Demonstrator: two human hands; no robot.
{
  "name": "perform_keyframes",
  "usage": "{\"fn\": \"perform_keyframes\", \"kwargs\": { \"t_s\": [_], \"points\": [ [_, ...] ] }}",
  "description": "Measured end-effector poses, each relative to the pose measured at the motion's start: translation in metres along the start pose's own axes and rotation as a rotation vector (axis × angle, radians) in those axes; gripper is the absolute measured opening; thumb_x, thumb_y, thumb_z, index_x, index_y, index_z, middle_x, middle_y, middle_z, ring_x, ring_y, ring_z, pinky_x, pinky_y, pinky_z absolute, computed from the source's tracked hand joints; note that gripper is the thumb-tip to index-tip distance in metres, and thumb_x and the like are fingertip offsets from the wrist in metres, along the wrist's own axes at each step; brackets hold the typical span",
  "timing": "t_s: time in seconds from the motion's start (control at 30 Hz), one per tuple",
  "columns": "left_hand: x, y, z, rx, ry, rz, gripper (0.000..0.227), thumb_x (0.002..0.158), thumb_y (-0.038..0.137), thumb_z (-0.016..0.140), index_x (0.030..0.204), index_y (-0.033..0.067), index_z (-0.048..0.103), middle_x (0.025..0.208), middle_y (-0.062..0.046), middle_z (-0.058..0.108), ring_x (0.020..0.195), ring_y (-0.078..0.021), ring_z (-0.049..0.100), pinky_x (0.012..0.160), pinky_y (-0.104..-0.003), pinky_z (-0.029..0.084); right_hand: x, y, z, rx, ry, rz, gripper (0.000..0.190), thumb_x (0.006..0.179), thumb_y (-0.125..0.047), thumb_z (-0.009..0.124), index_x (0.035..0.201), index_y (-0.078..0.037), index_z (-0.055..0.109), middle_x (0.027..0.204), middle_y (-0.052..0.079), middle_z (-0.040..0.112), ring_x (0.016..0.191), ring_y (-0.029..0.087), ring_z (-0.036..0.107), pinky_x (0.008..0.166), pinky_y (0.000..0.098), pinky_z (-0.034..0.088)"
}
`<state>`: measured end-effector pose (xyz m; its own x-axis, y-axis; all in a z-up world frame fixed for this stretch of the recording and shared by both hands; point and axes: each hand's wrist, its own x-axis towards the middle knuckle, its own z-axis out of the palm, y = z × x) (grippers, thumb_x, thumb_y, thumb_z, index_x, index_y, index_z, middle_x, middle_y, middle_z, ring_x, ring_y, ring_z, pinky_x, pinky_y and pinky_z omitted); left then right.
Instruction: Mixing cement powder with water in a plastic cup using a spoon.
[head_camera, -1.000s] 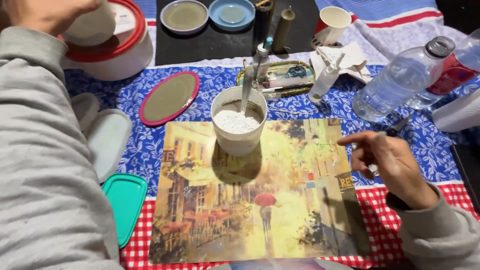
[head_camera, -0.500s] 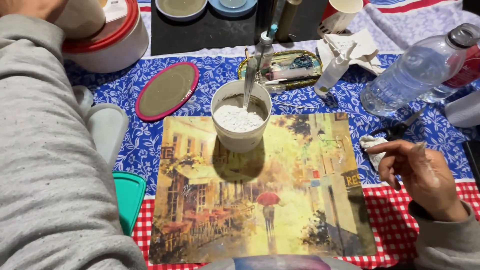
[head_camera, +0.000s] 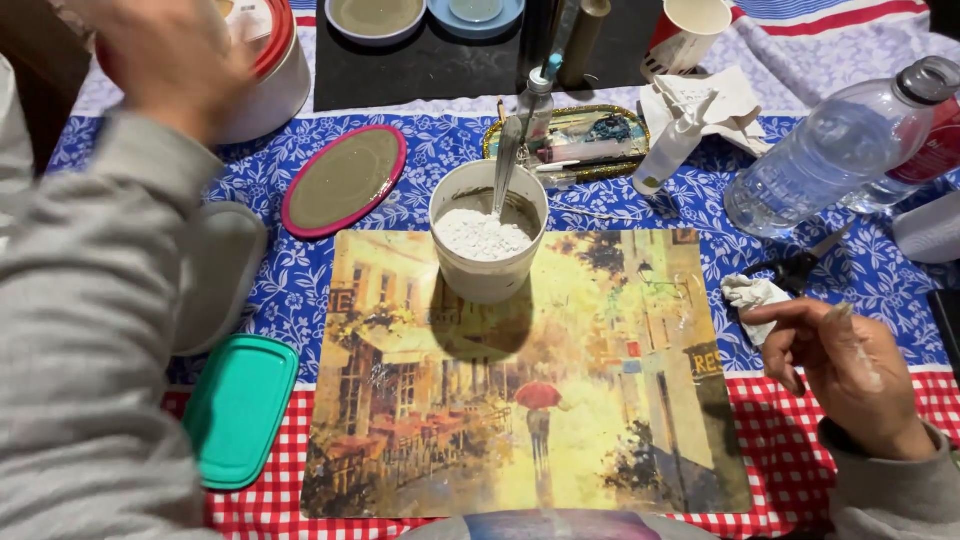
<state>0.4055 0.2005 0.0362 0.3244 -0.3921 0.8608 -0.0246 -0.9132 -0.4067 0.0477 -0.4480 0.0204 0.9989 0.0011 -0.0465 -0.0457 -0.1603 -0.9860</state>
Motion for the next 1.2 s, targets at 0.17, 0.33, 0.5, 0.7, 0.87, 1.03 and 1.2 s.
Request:
{"fn": "perform_keyframes", "kwargs": {
  "t_s": [0.17, 0.33, 0.5, 0.7, 0.87, 1.03, 1.2],
  "points": [
    [-0.034, 0.129, -0.124, -0.637, -0.676, 0.116, 0.048, 0.087, 0.031, 0.062, 0.129, 0.0104, 0.070, 0.151, -0.028, 0.037, 0.142, -0.0484, 0.029, 0.113, -0.071, 0.013, -0.005, 0.013, 0.001, 0.084, -0.005, 0.006, 0.065, 0.117, -0.040, 0.030, 0.123, 0.016, 0.063, 0.074, 0.013, 0.060, 0.067, 0.016, 0.053, 0.064, 0.0288, 0.044],
    [-0.072, 0.168, -0.152, -0.626, -0.820, 0.166, 0.065, 0.093, 0.046, 0.050, 0.149, 0.0133, 0.053, 0.169, -0.023, 0.012, 0.155, -0.0423, 0.006, 0.116, -0.067, -0.005, -0.007, 0.022, -0.003, 0.129, 0.004, 0.020, 0.060, 0.117, -0.035, 0.033, 0.123, 0.017, 0.061, 0.074, 0.015, 0.060, 0.065, 0.018, 0.052, 0.062, 0.0301, 0.044],
    [-0.085, 0.179, -0.145, -0.680, -0.822, 0.126, 0.067, 0.099, 0.052, 0.043, 0.154, 0.0145, 0.048, 0.171, -0.022, 0.007, 0.157, -0.0402, -0.001, 0.117, -0.066, -0.014, -0.011, 0.021, -0.005, 0.131, 0.032, 0.026, 0.060, 0.118, -0.035, 0.032, 0.124, 0.018, 0.061, 0.073, 0.016, 0.060, 0.065, 0.018, 0.051, 0.061, 0.0296, 0.042],
    [-0.080, 0.169, -0.143, -0.723, -0.866, 0.029, 0.068, 0.100, 0.059, 0.036, 0.153, 0.0183, 0.048, 0.171, -0.021, 0.007, 0.157, -0.0412, -0.002, 0.116, -0.067, -0.015, -0.012, 0.028, -0.008, 0.134, 0.032, 0.017, 0.060, 0.118, -0.035, 0.031, 0.125, 0.017, 0.060, 0.072, 0.015, 0.059, 0.063, 0.018, 0.051, 0.061, 0.0294, 0.043],
    [-0.089, 0.165, -0.128, -0.671, -0.823, 0.029, 0.080, 0.100, 0.069, 0.030, 0.155, 0.0127, 0.046, 0.170, -0.023, 0.007, 0.157, -0.0409, -0.004, 0.115, -0.066, -0.017, -0.012, 0.025, -0.005, 0.134, 0.045, 0.043, 0.062, 0.118, -0.036, 0.032, 0.124, 0.017, 0.061, 0.073, 0.014, 0.058, 0.063, 0.017, 0.050, 0.059, 0.0291, 0.042],
    [-0.077, 0.165, -0.144, -0.601, -0.797, 0.063, 0.080, 0.100, 0.068, 0.037, 0.142, 0.0021, 0.055, 0.166, -0.027, 0.019, 0.156, -0.0407, 0.005, 0.116, -0.064, -0.013, -0.013, 0.021, -0.005, 0.097, 0.035, 0.023, 0.061, 0.117, -0.037, 0.032, 0.123, 0.016, 0.062, 0.073, 0.015, 0.060, 0.064, 0.017, 0.052, 0.060, 0.0293, 0.044],
    [-0.045, 0.152, -0.186, -0.674, -0.713, 0.002, 0.046, 0.098, 0.042, 0.057, 0.115, 0.0009, 0.069, 0.152, -0.024, 0.047, 0.149, -0.0401, 0.034, 0.120, -0.065, 0.006, -0.017, 0.026, -0.012, 0.107, 0.060, 0.011, 0.060, 0.117, -0.037, 0.032, 0.123, 0.016, 0.062, 0.076, 0.015, 0.062, 0.065, 0.017, 0.052, 0.063, 0.0288, 0.044]
  ]
}}
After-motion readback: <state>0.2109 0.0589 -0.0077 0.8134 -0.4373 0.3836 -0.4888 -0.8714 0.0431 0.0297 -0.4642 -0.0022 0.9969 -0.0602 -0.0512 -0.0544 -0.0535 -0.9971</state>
